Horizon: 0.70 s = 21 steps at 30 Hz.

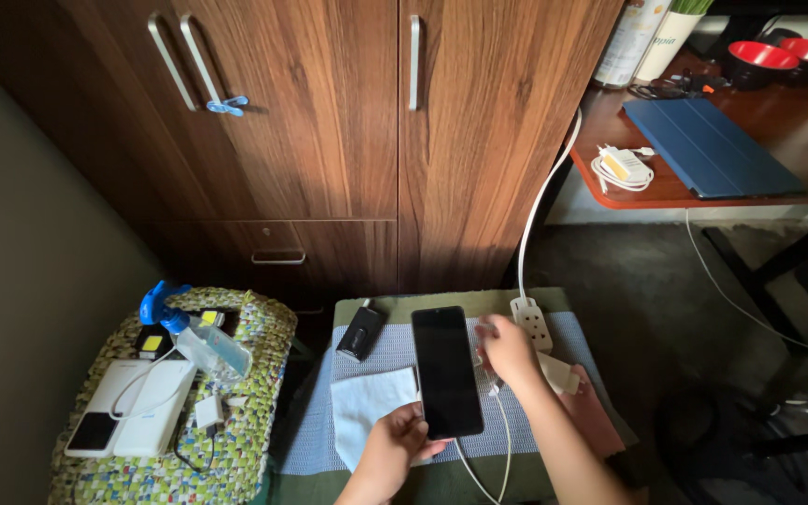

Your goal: The person wipes a white earbud case with a cloth, then uses a small black device to clean the earbuds and case. They then unplug a charger, coil the cable, and place the items on a nearby desk.

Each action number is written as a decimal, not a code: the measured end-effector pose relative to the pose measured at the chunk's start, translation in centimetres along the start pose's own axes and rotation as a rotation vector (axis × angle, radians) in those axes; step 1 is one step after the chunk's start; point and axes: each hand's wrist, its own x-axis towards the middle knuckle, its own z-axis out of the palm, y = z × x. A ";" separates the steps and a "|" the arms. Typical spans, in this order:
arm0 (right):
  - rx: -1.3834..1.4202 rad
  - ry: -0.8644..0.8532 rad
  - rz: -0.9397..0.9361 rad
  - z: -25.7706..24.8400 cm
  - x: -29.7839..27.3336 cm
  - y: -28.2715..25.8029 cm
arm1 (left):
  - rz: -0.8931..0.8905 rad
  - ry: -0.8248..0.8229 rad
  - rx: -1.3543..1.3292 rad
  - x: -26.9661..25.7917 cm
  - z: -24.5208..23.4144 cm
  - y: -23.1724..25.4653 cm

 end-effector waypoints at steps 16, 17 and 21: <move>1.149 0.285 -0.426 -13.2 -7.2 6.7 | 0.142 -0.286 0.084 11.2 20.2 6.3; 1.146 0.340 -0.442 -15.4 -5.9 6.3 | 0.121 -0.306 0.069 12.4 22.9 7.3; 1.174 0.519 -0.407 -24.3 0.9 4.7 | 0.135 -0.398 0.063 18.3 32.8 10.9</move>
